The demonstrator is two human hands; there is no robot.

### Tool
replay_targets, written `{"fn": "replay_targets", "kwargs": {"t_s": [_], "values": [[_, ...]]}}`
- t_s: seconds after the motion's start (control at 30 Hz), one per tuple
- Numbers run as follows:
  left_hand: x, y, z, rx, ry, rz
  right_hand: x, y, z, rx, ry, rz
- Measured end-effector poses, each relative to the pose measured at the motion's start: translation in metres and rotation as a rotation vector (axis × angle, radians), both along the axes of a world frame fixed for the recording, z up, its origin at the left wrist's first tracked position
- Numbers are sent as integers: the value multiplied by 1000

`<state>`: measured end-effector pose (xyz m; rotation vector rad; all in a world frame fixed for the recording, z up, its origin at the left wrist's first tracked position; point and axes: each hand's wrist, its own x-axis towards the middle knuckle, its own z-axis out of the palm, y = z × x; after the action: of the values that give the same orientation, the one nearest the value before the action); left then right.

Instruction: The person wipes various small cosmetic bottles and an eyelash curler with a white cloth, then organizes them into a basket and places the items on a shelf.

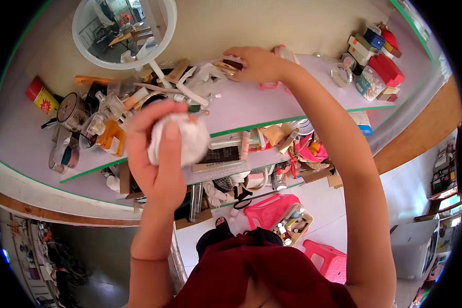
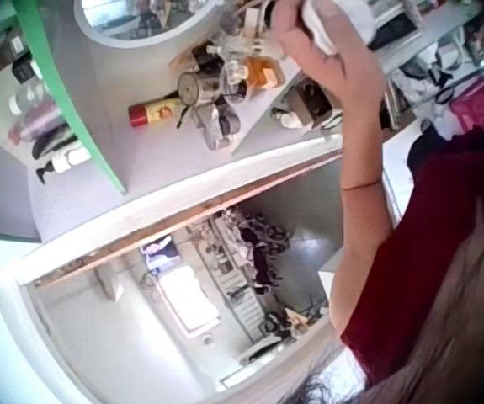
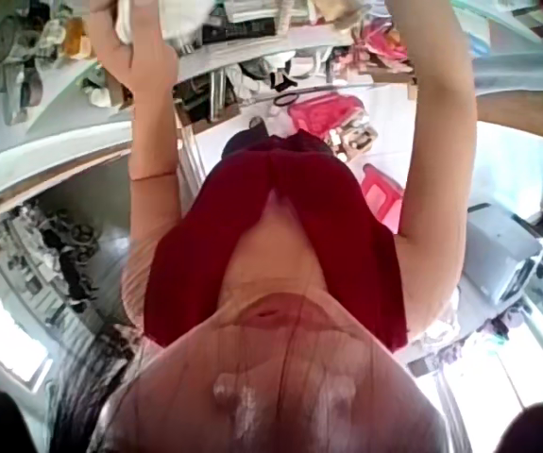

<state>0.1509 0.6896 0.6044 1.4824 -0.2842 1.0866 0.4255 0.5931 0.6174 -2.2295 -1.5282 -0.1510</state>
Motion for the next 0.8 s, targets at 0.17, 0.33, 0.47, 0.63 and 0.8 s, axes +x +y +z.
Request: {"fn": "replay_targets", "kwargs": {"t_s": [0.17, 0.33, 0.47, 0.63, 0.8], "values": [[55, 40, 8, 774, -88, 460, -16, 18, 7, -219, -33, -82], [79, 62, -8, 1222, 141, 473, -25, 20, 13, -335, 26, -251], [70, 61, -5, 1254, 163, 443, -27, 13, 15, -339, 126, -274], [46, 59, -1, 1215, 143, 535, -22, 7, 6, -258, 112, -275], [36, 72, -21, 937, 355, 354, -34, -2, 9, -86, 434, -246]]}}
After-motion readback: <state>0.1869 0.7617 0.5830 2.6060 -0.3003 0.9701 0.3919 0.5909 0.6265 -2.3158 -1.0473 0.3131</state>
